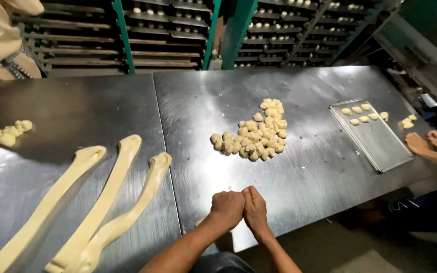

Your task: Manually portion and shape balls of dough into bread products on a metal table.

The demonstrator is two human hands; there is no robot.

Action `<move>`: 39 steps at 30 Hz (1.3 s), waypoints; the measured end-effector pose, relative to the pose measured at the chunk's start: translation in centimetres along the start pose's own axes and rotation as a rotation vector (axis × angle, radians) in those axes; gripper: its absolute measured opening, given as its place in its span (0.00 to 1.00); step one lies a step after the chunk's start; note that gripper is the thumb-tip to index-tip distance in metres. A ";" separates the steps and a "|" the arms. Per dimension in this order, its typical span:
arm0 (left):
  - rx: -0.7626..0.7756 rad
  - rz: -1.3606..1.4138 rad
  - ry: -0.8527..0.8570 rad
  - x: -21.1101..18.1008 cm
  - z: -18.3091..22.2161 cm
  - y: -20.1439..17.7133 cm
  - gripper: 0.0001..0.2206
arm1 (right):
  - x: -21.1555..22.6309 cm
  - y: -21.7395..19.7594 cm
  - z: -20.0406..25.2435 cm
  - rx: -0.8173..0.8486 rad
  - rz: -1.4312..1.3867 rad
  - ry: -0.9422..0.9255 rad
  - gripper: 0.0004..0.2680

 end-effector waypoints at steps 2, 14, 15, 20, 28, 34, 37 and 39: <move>-0.002 -0.037 0.016 0.2 -0.3 0.1 0.03 | -0.4 0.1 -0.3 -0.016 0.038 -0.010 0.12; -0.058 0.072 -0.391 12.7 -7.4 4.2 0.05 | 5.8 0.6 4.3 0.831 0.276 -0.366 0.07; 0.008 0.216 -0.416 12.9 -6.9 2.9 0.07 | 8.8 -0.2 4.5 0.708 0.489 -0.655 0.04; -0.267 0.280 -0.043 7.6 -4.1 2.7 0.30 | 9.6 -2.8 -1.3 0.212 0.671 -0.804 0.11; -0.191 0.763 -0.061 6.1 -2.4 2.8 0.09 | 5.1 -4.1 -5.8 0.419 0.220 -0.327 0.08; -0.285 0.439 -0.123 1.9 -1.3 -0.5 0.11 | 5.8 -2.3 -5.7 0.375 0.238 -0.280 0.09; -0.220 0.346 -0.138 -0.4 -0.5 -1.9 0.04 | 6.5 -0.8 -3.4 0.452 0.101 -0.518 0.08; -0.259 0.213 -0.223 -0.6 0.0 -3.3 0.03 | 5.3 -1.5 -3.8 0.179 0.104 -0.290 0.11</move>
Point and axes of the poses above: each hand's wrist, its own z-axis away from the middle knuckle, its own y-axis out of the palm, x = y × z, the point moved 6 cm from there along -z, towards the middle knuckle, and after that the axes turned 14 degrees about x, right-handed, at the moved point
